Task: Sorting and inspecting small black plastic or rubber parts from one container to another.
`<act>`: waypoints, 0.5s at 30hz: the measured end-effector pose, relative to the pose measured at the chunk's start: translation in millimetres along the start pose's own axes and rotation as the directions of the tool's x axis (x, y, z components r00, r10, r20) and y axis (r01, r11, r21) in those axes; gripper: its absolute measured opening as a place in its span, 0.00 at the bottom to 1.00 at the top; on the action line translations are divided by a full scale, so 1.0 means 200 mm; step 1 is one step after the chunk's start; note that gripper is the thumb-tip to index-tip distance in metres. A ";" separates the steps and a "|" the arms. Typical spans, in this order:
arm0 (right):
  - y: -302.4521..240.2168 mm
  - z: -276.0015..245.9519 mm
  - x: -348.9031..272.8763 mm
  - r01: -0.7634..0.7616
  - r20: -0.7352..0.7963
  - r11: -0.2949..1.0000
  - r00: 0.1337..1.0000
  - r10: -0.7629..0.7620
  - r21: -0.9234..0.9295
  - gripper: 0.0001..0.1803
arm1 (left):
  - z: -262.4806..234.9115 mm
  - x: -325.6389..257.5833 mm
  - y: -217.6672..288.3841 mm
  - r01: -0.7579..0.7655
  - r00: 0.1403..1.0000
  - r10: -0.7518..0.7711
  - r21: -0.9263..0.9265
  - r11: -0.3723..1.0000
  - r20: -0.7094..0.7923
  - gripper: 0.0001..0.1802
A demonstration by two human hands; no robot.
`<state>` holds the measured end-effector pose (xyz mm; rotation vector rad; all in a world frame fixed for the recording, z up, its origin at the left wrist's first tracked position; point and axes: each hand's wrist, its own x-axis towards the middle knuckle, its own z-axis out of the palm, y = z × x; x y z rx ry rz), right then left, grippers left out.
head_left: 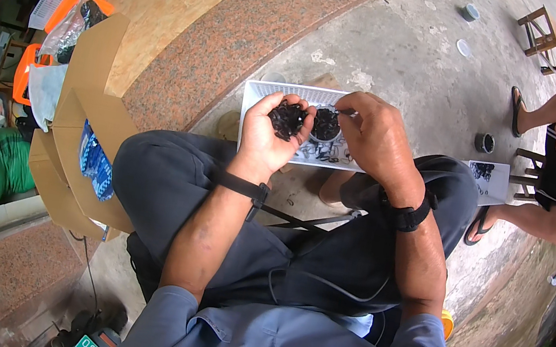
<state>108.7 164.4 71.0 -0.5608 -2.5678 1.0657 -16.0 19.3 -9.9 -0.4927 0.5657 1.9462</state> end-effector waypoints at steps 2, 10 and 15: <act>0.02 0.01 -0.01 0.001 -0.001 0.998 1.000 -0.001 -0.063 0.06 | 0.00 0.00 0.01 -0.011 1.000 0.011 -0.008 1.000 -0.004 0.12; 0.04 0.02 -0.01 0.022 -0.012 0.983 1.000 -0.025 -0.184 0.04 | 0.00 0.00 0.01 -0.030 0.999 0.030 -0.028 0.999 -0.019 0.11; 0.04 0.02 -0.01 -0.021 -0.001 0.982 1.000 0.021 -0.185 0.05 | 0.00 0.00 0.00 -0.033 0.999 0.033 -0.026 0.999 -0.015 0.12</act>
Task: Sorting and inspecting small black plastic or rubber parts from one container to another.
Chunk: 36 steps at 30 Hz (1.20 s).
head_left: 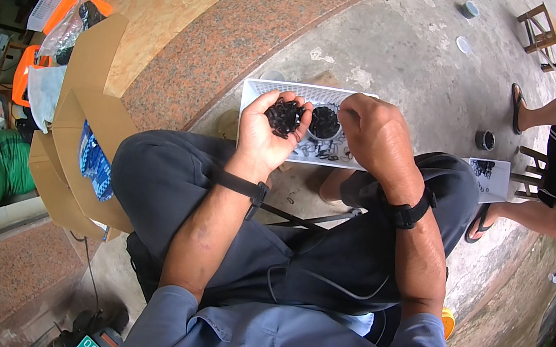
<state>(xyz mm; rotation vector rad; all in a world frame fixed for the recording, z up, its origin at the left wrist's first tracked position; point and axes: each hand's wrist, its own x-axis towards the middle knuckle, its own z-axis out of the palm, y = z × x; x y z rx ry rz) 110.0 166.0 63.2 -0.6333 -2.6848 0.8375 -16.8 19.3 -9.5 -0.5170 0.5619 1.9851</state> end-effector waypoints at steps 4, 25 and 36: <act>0.00 0.00 -0.01 0.005 -0.009 1.000 1.000 -0.005 -0.005 0.05 | 0.01 0.00 -0.01 -0.001 1.000 0.001 -0.013 1.000 0.007 0.12; -0.11 0.19 -0.08 0.127 0.169 0.968 0.972 -0.166 0.218 0.15 | 0.03 -0.01 -0.04 -0.003 0.997 0.006 -0.038 0.999 0.082 0.15; -0.10 0.25 -0.06 0.168 0.060 0.975 0.982 -0.179 0.148 0.04 | 0.03 0.00 -0.06 -0.050 0.997 0.052 -0.029 0.998 0.061 0.15</act>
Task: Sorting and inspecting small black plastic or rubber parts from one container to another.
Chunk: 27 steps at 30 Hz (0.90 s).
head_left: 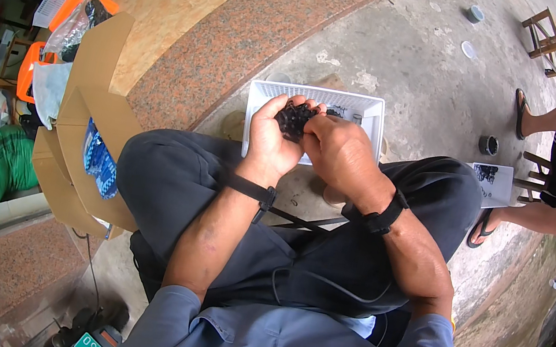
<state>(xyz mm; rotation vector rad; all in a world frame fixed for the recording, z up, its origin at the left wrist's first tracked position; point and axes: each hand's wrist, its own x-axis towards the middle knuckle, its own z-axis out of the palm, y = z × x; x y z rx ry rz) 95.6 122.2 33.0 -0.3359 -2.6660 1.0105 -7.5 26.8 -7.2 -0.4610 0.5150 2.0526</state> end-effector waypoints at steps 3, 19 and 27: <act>-0.01 -0.06 0.01 -0.042 0.008 0.998 0.999 0.042 0.051 0.04 | -0.01 0.00 0.01 0.030 0.999 -0.030 -0.033 0.999 -0.010 0.15; 0.02 -0.21 0.01 -0.133 -0.052 0.991 0.990 0.132 -0.021 0.07 | 0.02 -0.02 0.02 0.037 0.997 -0.043 -0.097 0.995 -0.057 0.15; -0.05 -0.08 -0.01 -0.006 0.013 0.996 1.000 0.005 0.089 0.17 | 0.01 -0.02 0.00 0.029 1.000 -0.028 0.076 0.997 -0.009 0.13</act>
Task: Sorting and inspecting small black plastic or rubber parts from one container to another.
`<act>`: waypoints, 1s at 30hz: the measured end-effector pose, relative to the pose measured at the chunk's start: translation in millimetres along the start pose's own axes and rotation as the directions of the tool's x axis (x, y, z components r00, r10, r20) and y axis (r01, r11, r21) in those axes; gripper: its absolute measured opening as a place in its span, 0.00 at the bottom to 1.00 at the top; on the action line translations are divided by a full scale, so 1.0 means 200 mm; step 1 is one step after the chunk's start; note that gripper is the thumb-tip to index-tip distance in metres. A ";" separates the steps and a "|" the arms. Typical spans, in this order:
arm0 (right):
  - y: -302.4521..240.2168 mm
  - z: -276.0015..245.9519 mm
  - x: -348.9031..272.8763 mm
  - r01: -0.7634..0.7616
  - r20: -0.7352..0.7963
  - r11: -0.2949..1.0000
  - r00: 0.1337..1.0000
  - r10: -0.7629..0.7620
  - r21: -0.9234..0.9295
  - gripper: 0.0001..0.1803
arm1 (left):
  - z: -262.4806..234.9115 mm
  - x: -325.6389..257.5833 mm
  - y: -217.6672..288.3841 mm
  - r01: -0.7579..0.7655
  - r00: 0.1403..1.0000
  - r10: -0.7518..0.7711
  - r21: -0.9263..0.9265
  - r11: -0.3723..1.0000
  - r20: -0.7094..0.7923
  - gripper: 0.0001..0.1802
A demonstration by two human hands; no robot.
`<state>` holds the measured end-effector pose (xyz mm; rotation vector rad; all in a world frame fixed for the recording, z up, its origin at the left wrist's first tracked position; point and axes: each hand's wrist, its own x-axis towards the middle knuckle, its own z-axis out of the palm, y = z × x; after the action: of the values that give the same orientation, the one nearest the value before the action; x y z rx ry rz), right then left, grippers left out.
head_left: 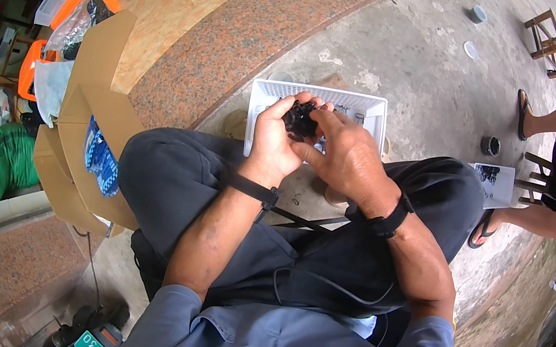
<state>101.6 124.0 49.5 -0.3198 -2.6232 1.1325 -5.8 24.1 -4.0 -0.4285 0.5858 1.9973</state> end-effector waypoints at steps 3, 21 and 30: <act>0.01 0.05 -0.01 -0.041 0.016 0.999 0.999 0.041 -0.018 0.14 | -0.02 0.02 -0.01 -0.013 0.997 0.014 -0.014 1.000 0.071 0.12; 0.02 -0.10 0.02 -0.080 -0.060 0.997 0.995 0.081 0.011 0.06 | -0.01 0.00 0.00 0.029 0.999 -0.032 -0.085 0.996 -0.033 0.14; 0.05 -0.15 0.03 -0.089 -0.101 0.979 0.992 0.071 -0.185 0.07 | 0.00 0.00 0.00 0.022 0.999 -0.026 -0.132 0.991 -0.028 0.11</act>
<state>107.6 152.8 62.2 -0.5086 -2.6594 0.8693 -6.3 24.9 -4.3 -0.5434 0.4664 2.0163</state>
